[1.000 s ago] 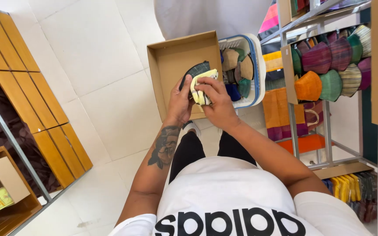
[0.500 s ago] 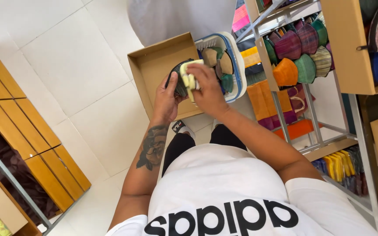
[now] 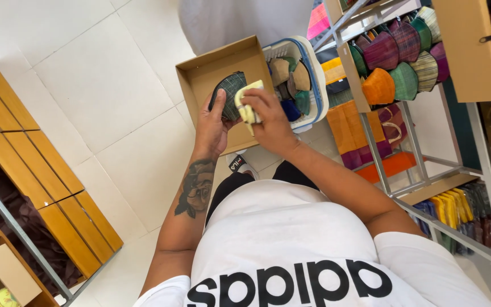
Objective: Cleaning and neatly arranging small woven bags from a basket into a cardboard box.
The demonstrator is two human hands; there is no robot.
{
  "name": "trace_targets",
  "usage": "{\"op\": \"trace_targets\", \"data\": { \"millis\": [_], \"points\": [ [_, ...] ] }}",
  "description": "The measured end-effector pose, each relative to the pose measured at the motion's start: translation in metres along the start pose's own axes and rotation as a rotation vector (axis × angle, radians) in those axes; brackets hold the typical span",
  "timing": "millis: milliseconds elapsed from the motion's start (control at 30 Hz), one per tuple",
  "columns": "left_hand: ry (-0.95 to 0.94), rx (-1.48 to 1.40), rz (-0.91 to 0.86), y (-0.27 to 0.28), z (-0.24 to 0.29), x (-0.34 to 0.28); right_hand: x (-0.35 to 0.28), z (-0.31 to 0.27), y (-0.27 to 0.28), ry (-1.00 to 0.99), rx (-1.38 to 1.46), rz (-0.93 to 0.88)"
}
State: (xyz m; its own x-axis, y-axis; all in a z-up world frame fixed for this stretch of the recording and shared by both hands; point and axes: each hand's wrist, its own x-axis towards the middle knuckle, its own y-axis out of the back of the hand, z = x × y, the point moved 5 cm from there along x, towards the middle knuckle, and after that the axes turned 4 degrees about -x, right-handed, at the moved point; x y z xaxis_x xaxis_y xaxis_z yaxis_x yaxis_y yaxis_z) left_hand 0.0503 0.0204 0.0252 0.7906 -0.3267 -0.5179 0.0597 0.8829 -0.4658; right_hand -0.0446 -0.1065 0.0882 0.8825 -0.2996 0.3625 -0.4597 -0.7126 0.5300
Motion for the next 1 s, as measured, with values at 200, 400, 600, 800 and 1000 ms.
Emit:
{"op": "trace_targets", "data": {
  "millis": [200,400,600,800,1000],
  "points": [
    [-0.054,0.096,-0.078,0.016,0.016,-0.01,0.018,-0.01,0.011,-0.126,0.218,0.114],
    [-0.084,0.112,-0.183,0.013,0.027,-0.02,0.024,-0.045,-0.022,0.12,-0.069,-0.059],
    [-0.099,0.062,-0.205,0.027,0.033,-0.021,0.042,-0.044,-0.005,0.115,-0.05,0.031],
    [-0.159,0.068,-0.194,0.022,0.054,-0.026,0.022,-0.08,-0.025,0.242,-0.14,0.004],
    [-0.116,-0.036,-0.243,0.031,0.064,-0.025,0.039,-0.051,0.005,-0.055,0.123,0.035]
  ]
}}
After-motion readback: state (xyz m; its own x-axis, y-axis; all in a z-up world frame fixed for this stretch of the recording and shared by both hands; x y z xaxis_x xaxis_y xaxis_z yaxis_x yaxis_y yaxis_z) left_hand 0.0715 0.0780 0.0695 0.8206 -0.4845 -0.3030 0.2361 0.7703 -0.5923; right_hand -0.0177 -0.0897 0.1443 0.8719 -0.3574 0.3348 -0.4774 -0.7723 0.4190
